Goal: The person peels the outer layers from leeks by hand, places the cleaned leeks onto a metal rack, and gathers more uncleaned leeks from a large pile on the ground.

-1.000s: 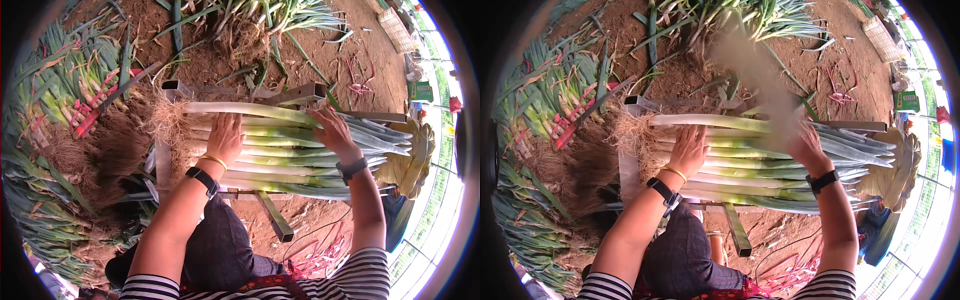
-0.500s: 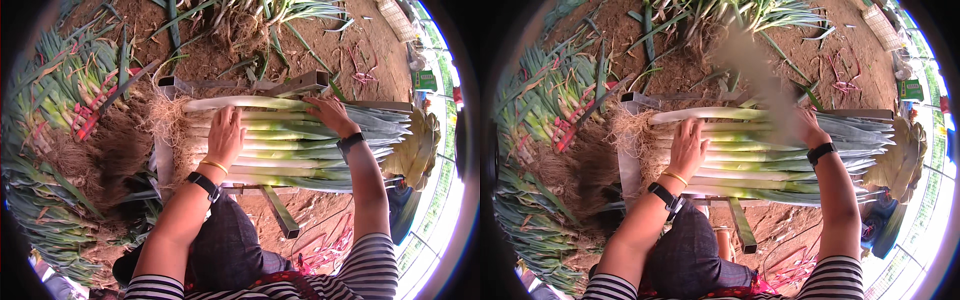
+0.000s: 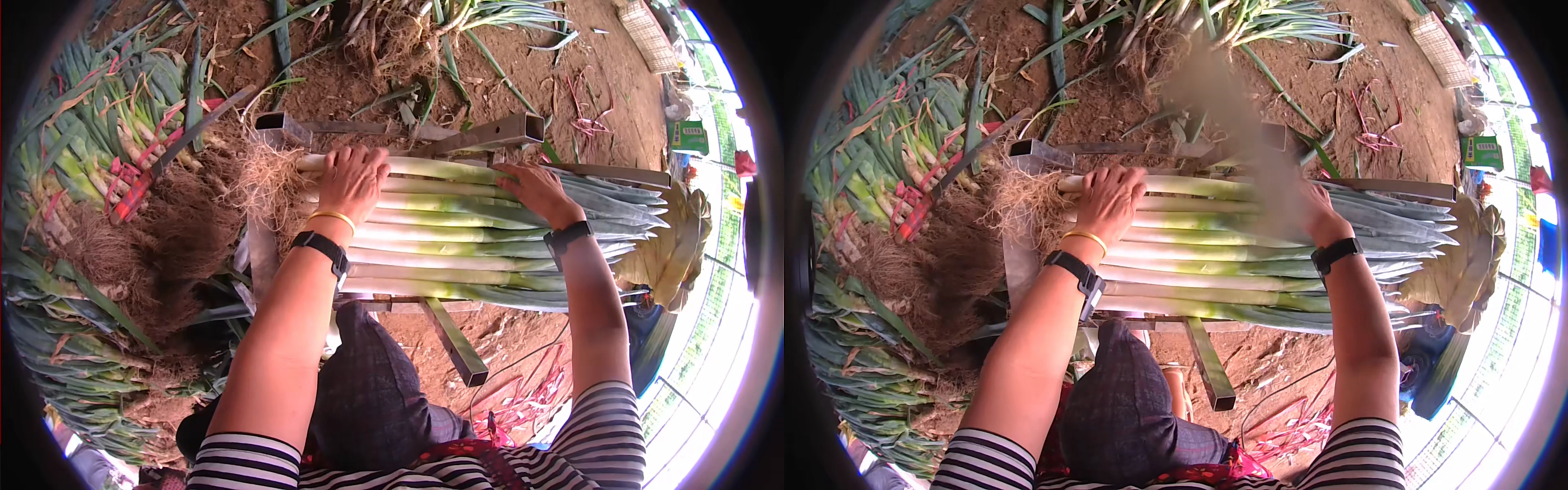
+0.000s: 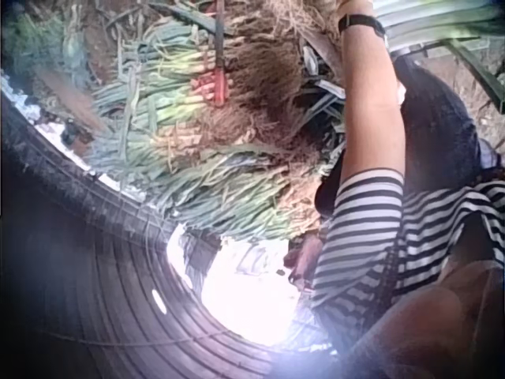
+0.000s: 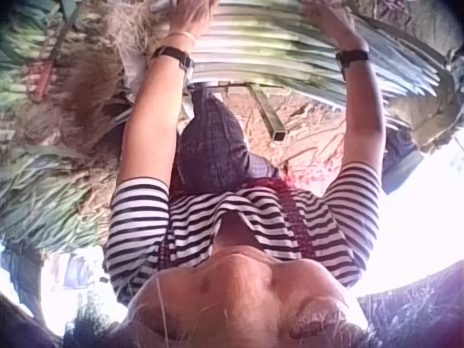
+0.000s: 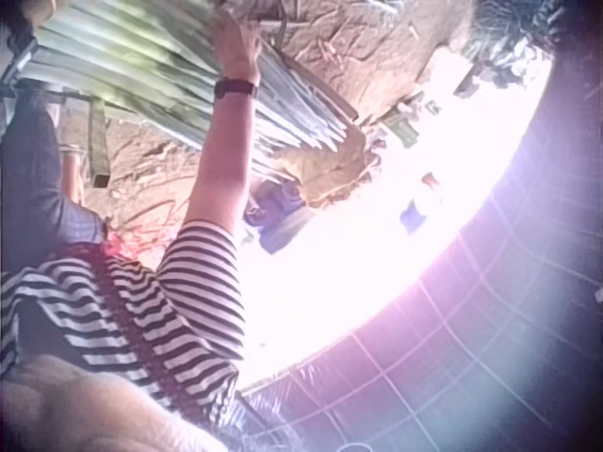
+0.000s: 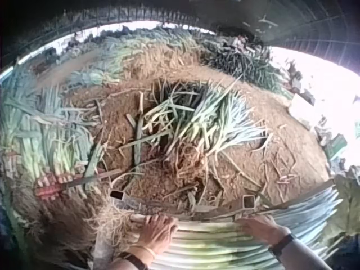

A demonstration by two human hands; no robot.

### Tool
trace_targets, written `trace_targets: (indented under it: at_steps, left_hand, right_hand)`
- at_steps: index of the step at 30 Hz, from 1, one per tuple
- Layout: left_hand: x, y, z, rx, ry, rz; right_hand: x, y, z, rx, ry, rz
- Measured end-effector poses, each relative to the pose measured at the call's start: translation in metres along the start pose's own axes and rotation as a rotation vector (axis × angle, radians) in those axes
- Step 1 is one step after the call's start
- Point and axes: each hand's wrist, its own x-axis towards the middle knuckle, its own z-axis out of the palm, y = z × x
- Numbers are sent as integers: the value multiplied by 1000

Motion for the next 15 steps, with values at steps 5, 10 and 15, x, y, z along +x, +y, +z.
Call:
trace_targets:
  at_steps: [5,10,15]
  left_hand:
    - [5,-6,2,195,-132,-29]
    - [4,4,-6,246,-295,-52]
    - [0,8,-7,199,-276,-89]
  right_hand:
    - [5,-21,-20,68,-95,33]
    - [-9,-54,-39,-28,-124,85]
    - [-8,-46,-31,-54,-59,34]
